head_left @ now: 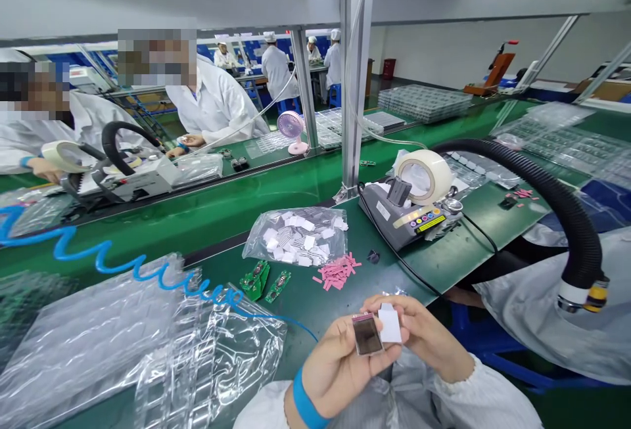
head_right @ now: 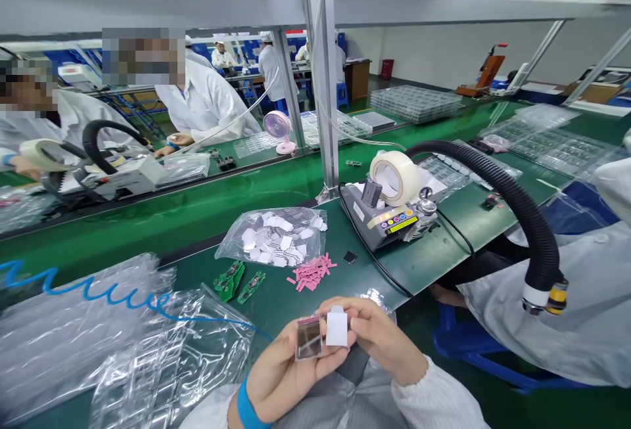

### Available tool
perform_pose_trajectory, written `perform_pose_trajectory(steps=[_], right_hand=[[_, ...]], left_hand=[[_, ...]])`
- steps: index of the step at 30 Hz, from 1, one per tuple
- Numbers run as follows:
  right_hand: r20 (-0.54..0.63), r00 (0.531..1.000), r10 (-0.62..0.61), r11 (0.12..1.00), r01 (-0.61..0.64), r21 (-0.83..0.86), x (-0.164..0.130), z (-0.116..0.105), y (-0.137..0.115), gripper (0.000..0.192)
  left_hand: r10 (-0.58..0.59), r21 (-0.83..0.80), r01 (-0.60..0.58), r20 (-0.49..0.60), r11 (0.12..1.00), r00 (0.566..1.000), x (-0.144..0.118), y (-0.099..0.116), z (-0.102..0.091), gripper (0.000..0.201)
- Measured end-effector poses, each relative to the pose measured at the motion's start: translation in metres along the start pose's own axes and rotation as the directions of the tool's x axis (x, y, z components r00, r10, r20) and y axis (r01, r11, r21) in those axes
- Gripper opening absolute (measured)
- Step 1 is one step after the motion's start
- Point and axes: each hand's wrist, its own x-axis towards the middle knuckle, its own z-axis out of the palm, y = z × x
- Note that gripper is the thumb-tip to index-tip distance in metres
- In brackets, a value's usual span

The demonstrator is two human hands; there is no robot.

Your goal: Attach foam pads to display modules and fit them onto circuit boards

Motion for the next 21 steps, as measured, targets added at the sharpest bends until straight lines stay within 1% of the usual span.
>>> perform_pose_trajectory(steps=[1,3,6,8,10,12,14,15,16,17,18,19,20,21], right_hand=[[0.023,1.0,0.014,0.992,-0.017,0.127,0.001,0.003,0.001,0.035],[0.018,0.999,0.032,0.965,-0.036,0.261,0.001,0.007,0.008,0.034],[0.006,0.997,0.071,0.913,-0.067,0.403,-0.004,0.012,0.019,0.035],[0.022,0.996,0.09,0.871,-0.089,0.484,-0.007,0.014,0.023,0.033],[0.034,0.997,0.075,0.846,-0.082,0.528,-0.009,0.015,0.023,0.033],[-0.016,0.999,0.045,0.826,-0.028,0.563,-0.006,0.012,0.02,0.035],[-0.139,0.99,0.035,0.821,0.05,0.569,-0.002,0.005,0.015,0.034],[-0.211,0.977,0.034,0.842,0.086,0.533,0.0,0.001,0.012,0.033],[-0.276,0.961,0.024,0.88,0.111,0.462,0.002,-0.003,0.007,0.032],[-0.32,0.947,-0.012,0.925,0.132,0.357,0.004,-0.006,0.001,0.032],[-0.338,0.938,-0.078,0.96,0.162,0.228,0.005,-0.008,-0.006,0.032],[-0.322,0.932,-0.168,0.975,0.205,0.083,0.006,-0.01,-0.013,0.031],[-0.259,0.929,-0.266,0.964,0.256,-0.072,0.007,-0.01,-0.022,0.026],[-0.148,0.922,-0.359,0.92,0.322,-0.225,0.008,-0.01,-0.03,0.021]], left_hand=[[-0.003,-0.001,0.003,0.003,1.0,1.0,0.0,-0.001,-0.001,0.04],[0.002,-0.012,-0.001,0.016,1.0,1.0,-0.001,-0.003,-0.001,0.036],[-0.004,-0.018,0.005,0.027,1.0,1.0,-0.003,-0.005,-0.001,0.032],[-0.024,-0.006,0.025,0.025,1.0,0.999,-0.004,-0.007,0.0,0.033],[-0.059,0.007,0.059,0.02,0.998,0.998,-0.005,-0.007,0.0,0.036],[-0.099,0.005,0.098,0.004,0.995,0.995,-0.006,-0.008,0.0,0.038],[-0.135,-0.016,0.134,-0.017,0.991,0.991,-0.008,-0.008,-0.001,0.038],[-0.149,-0.037,0.148,-0.027,0.988,0.988,-0.01,-0.008,-0.003,0.037],[-0.161,-0.063,0.159,-0.037,0.985,0.986,-0.011,-0.008,-0.004,0.036],[-0.173,-0.091,0.168,-0.047,0.982,0.984,-0.012,-0.009,-0.005,0.034],[-0.183,-0.116,0.175,-0.06,0.978,0.981,-0.012,-0.009,-0.006,0.034],[-0.19,-0.133,0.179,-0.073,0.975,0.979,-0.013,-0.009,-0.007,0.033],[-0.195,-0.143,0.181,-0.089,0.973,0.977,-0.013,-0.01,-0.007,0.033],[-0.203,-0.144,0.188,-0.102,0.972,0.974,-0.012,-0.01,-0.008,0.034]])
